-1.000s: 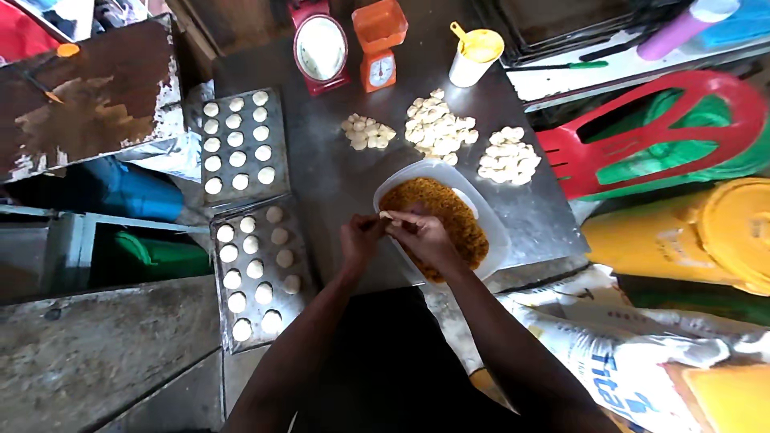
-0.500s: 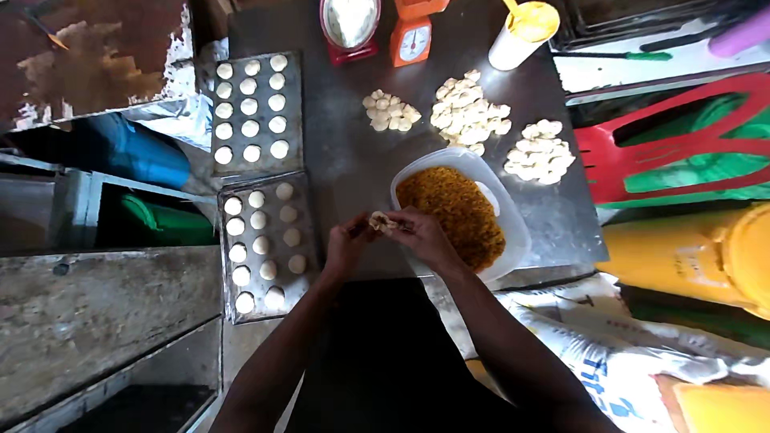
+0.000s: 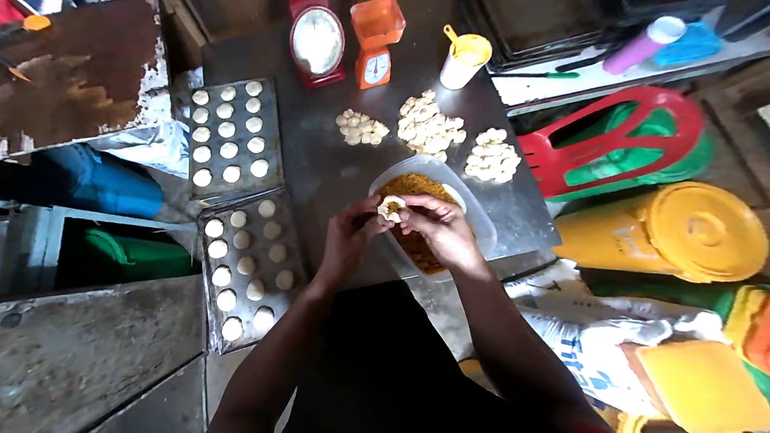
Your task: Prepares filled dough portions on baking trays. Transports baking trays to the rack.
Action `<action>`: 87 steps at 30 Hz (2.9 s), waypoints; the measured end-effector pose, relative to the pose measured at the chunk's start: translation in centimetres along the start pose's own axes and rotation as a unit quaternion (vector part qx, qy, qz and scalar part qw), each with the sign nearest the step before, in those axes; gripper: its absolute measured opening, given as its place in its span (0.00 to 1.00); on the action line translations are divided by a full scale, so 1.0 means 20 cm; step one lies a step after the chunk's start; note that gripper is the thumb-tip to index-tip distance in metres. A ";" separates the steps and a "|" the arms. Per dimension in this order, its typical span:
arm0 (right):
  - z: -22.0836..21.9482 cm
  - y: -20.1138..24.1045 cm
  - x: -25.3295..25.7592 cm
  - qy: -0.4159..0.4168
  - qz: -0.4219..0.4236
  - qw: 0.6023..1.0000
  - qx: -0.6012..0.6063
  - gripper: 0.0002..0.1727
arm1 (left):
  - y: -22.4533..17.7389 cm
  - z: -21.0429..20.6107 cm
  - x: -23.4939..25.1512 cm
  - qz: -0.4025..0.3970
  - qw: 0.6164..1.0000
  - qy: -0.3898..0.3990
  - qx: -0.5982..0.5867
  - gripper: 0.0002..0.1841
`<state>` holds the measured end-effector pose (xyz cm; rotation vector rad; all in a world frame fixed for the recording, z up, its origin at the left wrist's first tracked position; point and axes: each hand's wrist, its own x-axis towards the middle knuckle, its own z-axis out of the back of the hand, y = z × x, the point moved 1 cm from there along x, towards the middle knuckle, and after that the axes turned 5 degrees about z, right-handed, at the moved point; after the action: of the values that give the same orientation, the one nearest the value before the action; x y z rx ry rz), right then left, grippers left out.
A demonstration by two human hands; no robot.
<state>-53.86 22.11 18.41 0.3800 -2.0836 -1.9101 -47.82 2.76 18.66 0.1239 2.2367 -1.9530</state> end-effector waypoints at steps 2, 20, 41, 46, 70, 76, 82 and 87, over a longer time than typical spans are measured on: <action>0.02 0.03 -0.03 -0.014 0.007 1.000 0.011 0.16 | -0.02 -0.03 0.00 -0.005 1.000 0.009 0.001 0.22; 0.11 0.04 -0.17 -0.108 0.007 0.989 -0.099 0.14 | 0.10 -0.20 0.07 0.113 0.979 0.090 -0.141 0.18; 0.19 0.09 -0.17 -0.008 0.200 0.859 -0.470 0.12 | 0.11 -0.24 0.08 0.115 0.985 0.079 -0.105 0.18; 0.18 0.08 -0.17 -0.009 0.212 0.834 -0.510 0.10 | 0.12 -0.23 0.08 0.114 0.986 0.075 -0.100 0.19; 0.20 0.04 -0.19 -0.029 0.208 0.844 -0.493 0.09 | 0.15 -0.22 0.10 0.133 0.985 0.056 -0.099 0.18; 0.27 0.05 -0.25 -0.053 0.176 0.864 -0.469 0.09 | 0.22 -0.21 0.12 0.155 0.979 0.044 -0.126 0.18; 0.56 -0.15 -0.68 0.079 -0.104 0.867 -0.481 0.10 | 0.24 -0.13 0.13 0.169 0.975 0.020 -0.146 0.18; 0.60 -0.37 -1.04 0.357 -0.330 0.741 -0.464 0.18 | 0.25 -0.11 0.15 0.174 0.970 0.022 -0.166 0.18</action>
<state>-39.22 40.54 9.33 1.4082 -0.3712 -2.3021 -50.09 5.51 13.55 0.4810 2.3398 -1.3946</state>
